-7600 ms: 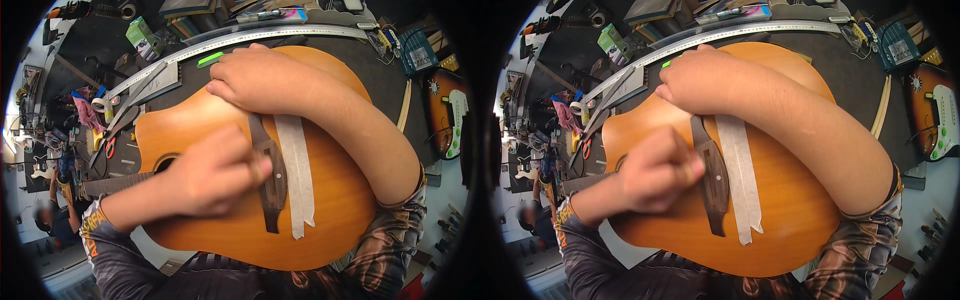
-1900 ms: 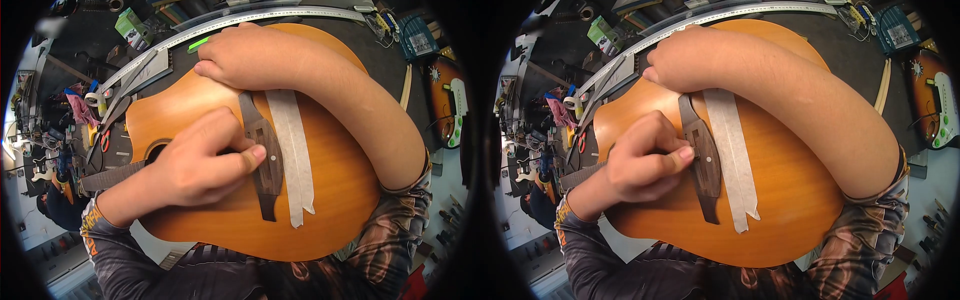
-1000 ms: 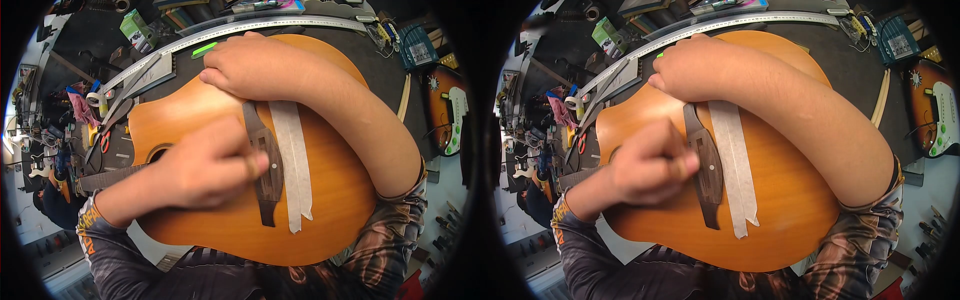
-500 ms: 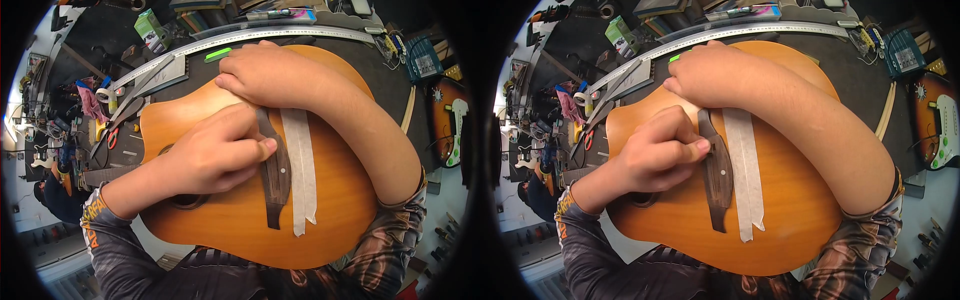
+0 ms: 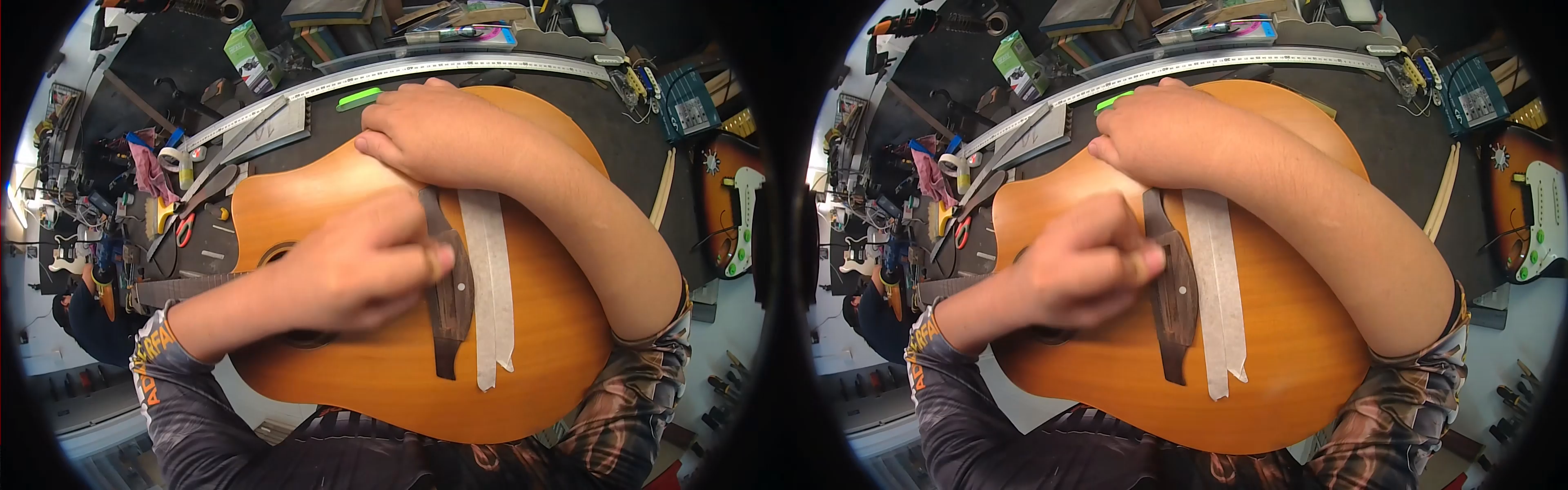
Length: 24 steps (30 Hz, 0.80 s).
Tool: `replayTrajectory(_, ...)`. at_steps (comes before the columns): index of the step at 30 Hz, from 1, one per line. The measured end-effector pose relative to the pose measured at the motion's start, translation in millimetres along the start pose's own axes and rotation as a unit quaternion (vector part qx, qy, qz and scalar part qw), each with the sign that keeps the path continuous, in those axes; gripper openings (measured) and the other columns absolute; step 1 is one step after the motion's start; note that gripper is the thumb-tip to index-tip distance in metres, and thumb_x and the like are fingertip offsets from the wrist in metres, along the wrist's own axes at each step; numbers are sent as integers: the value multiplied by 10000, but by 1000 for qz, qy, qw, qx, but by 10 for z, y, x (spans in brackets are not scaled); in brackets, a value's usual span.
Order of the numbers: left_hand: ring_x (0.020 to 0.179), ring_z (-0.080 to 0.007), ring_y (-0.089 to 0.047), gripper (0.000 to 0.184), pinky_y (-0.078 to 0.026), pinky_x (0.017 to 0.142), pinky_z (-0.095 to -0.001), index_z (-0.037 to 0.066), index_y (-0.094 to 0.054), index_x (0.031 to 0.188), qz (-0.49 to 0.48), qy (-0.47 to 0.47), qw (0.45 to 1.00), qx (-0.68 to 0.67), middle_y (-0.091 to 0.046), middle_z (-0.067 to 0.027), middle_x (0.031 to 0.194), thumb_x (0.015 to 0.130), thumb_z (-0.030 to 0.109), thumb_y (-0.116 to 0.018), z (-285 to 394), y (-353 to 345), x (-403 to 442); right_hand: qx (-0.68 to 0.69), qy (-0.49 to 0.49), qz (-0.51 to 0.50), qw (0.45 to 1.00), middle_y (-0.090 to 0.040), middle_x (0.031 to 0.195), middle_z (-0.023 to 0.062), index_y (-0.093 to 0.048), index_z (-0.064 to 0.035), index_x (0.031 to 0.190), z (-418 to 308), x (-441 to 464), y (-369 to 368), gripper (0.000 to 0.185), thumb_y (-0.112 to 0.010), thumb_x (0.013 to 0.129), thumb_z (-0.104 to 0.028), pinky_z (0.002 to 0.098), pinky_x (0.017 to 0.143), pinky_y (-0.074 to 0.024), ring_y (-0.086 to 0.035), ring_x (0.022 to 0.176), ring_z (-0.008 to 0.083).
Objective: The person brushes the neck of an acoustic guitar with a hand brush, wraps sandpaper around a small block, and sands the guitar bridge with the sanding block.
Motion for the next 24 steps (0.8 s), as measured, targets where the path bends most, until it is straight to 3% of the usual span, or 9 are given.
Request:
replayTrajectory(3,715,-282,-623,140,-482,607,-411,9,-726,999,-18,-7,999,-40,-641,-96,862,959,-59,-842,145,-44,-27,6,-10,-7,1000,-787,1111,178,-782,-35,1128,14,1,4,450,-508,1176,-389,510,1060,-516,-720,1119,385)
replayTrajectory(5,696,-271,-631,161,-488,583,-407,5,-724,997,-5,-6,1000,9,-651,-99,858,945,-67,-857,-65,18,-13,5,-7,-15,1000,-801,1115,181,-792,-30,1137,13,11,3,470,-506,1177,-400,522,1059,-529,-740,1123,388)
replayTrajectory(14,703,-274,-628,184,-493,590,-408,15,-723,1017,-5,-1,1000,4,-631,-92,860,931,-76,-858,20,14,33,-2,-7,-24,1000,-827,1127,189,-814,-28,1165,7,27,40,509,-487,1187,-418,548,1070,-548,-781,1123,387)
replayTrajectory(20,688,-274,-615,166,-467,570,-411,13,-751,1101,3,13,1000,-4,-634,-98,863,968,-60,-820,-27,59,78,-2,3,-14,1000,-829,1127,184,-813,-21,1165,10,18,-1,512,-493,1184,-421,540,1066,-546,-782,1116,384)
replayTrajectory(24,718,-268,-646,139,-524,611,-396,-6,-743,1057,-55,-19,998,-23,-646,-97,863,966,-61,-832,112,-5,-36,-6,-5,-12,1000,-827,1139,186,-814,-21,1166,18,10,13,507,-500,1182,-419,536,1072,-541,-779,1131,382)
Point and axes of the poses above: each hand's wrist, its own x-axis towards the middle knuckle, its own y-axis out of the back of the hand, z = x × y, the point moved 2 cm from there along x, towards the middle knuckle
